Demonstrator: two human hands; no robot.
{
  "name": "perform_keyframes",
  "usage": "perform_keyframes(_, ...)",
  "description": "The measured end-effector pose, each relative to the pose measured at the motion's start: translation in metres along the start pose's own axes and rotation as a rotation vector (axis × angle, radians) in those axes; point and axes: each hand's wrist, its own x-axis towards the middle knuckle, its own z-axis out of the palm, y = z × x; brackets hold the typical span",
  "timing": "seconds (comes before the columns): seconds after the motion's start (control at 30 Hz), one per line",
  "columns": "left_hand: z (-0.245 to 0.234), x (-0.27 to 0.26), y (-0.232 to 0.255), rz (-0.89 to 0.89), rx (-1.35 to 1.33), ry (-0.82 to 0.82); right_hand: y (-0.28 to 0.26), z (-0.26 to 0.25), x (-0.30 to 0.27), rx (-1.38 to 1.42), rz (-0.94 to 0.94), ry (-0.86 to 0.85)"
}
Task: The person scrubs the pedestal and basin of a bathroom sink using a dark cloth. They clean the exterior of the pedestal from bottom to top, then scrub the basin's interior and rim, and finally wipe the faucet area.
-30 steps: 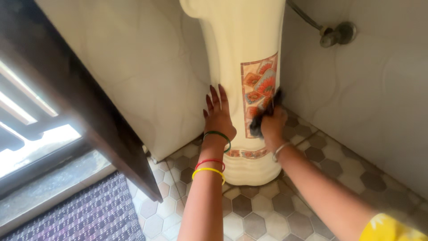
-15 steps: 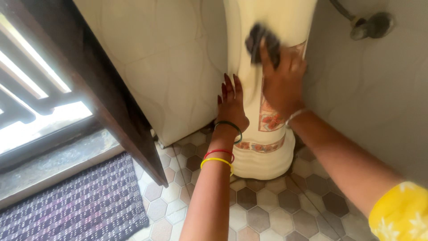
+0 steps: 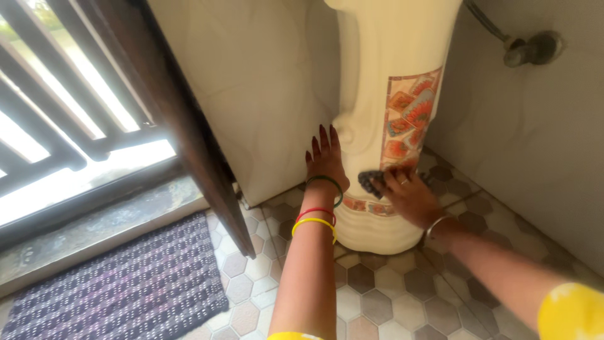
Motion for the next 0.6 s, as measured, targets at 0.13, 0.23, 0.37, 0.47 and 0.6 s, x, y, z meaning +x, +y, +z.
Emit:
perform_keyframes(0.13, -0.007, 0.003, -0.008, -0.064, -0.018, -0.012, 0.049, -0.057, 0.043, -0.119, -0.018, 0.035)
perform_keyframes(0.23, -0.012, 0.007, -0.012, -0.081, -0.054, -0.002, 0.088, -0.109, 0.082, -0.198, -0.014, 0.205)
perform_keyframes(0.37, -0.002, 0.014, -0.017, -0.112, -0.093, 0.014, 0.129, -0.158, 0.134, -0.312, 0.034, 0.384)
perform_keyframes(0.47, 0.010, 0.020, -0.021, -0.144, -0.103, 0.016, 0.136, -0.158, 0.162, -0.466, 0.034, 0.402)
perform_keyframes(0.6, 0.020, 0.024, -0.029, -0.166, -0.126, -0.001, 0.101, -0.121, 0.149, -0.439, 0.020, 0.310)
